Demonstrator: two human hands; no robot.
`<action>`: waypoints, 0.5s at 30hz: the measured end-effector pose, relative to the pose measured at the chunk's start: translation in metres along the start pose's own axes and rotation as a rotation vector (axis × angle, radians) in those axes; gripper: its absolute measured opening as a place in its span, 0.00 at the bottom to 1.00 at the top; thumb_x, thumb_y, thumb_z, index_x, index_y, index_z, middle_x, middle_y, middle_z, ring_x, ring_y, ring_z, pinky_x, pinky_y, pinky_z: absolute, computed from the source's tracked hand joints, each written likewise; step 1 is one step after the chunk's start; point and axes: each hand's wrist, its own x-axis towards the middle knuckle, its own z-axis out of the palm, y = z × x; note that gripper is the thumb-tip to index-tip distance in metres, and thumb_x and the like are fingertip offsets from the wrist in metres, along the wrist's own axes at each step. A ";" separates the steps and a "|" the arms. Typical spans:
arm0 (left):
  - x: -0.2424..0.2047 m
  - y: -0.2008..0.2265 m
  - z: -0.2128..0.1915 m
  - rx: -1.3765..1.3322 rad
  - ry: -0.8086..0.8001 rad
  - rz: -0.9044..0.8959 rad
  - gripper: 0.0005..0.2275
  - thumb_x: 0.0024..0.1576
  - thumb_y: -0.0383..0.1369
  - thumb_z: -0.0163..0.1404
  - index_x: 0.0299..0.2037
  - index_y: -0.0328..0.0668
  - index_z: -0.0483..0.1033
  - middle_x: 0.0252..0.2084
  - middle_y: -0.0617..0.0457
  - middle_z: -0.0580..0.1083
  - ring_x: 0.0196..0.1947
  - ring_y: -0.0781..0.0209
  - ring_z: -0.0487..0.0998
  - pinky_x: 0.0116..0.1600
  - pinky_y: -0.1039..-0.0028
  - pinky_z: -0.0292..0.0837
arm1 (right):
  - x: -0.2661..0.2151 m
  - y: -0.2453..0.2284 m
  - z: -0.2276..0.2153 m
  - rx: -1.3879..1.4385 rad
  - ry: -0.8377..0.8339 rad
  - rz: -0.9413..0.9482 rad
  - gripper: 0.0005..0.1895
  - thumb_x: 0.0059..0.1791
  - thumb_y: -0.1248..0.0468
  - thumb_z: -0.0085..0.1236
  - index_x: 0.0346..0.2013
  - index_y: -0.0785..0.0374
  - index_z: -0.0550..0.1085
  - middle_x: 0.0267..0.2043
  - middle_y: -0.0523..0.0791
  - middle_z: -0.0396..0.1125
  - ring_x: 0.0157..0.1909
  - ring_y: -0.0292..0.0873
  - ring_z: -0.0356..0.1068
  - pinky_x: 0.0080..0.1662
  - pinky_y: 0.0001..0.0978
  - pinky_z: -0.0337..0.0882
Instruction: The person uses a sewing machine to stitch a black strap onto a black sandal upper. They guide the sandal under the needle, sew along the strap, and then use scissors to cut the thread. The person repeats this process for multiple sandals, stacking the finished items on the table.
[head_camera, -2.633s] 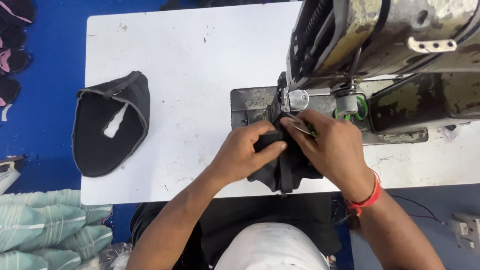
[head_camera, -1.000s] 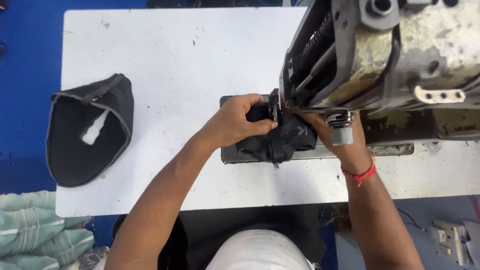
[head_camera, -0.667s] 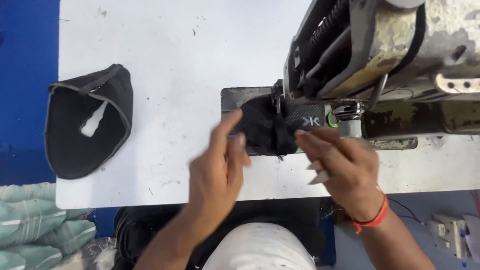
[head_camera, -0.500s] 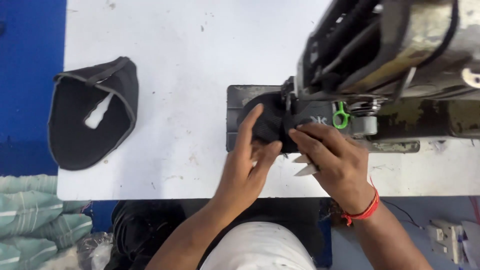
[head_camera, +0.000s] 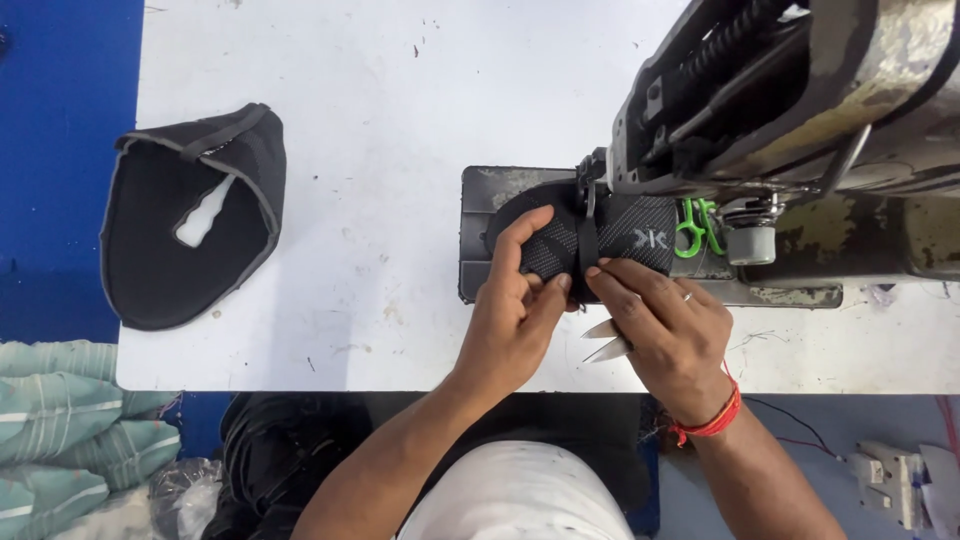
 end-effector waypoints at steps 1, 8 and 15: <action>0.000 0.000 0.000 0.022 0.003 0.008 0.26 0.65 0.24 0.45 0.73 0.41 0.51 0.29 0.54 0.73 0.25 0.74 0.72 0.32 0.79 0.69 | 0.002 -0.001 -0.002 -0.004 -0.004 -0.018 0.14 0.47 0.64 0.64 0.48 0.63 0.79 0.48 0.45 0.74 0.40 0.41 0.75 0.37 0.32 0.72; 0.002 -0.001 0.006 0.002 0.049 -0.012 0.24 0.65 0.26 0.47 0.71 0.40 0.54 0.28 0.51 0.73 0.22 0.71 0.69 0.28 0.79 0.66 | 0.005 -0.004 -0.010 -0.057 -0.072 -0.033 0.17 0.46 0.62 0.64 0.49 0.62 0.80 0.49 0.46 0.75 0.34 0.39 0.73 0.34 0.31 0.69; 0.006 -0.012 0.010 -0.162 0.036 0.105 0.24 0.67 0.28 0.49 0.70 0.37 0.51 0.50 0.43 0.77 0.47 0.65 0.81 0.50 0.78 0.80 | -0.003 0.007 -0.020 0.037 -0.164 -0.051 0.19 0.43 0.60 0.65 0.47 0.63 0.81 0.54 0.47 0.75 0.31 0.40 0.72 0.34 0.32 0.71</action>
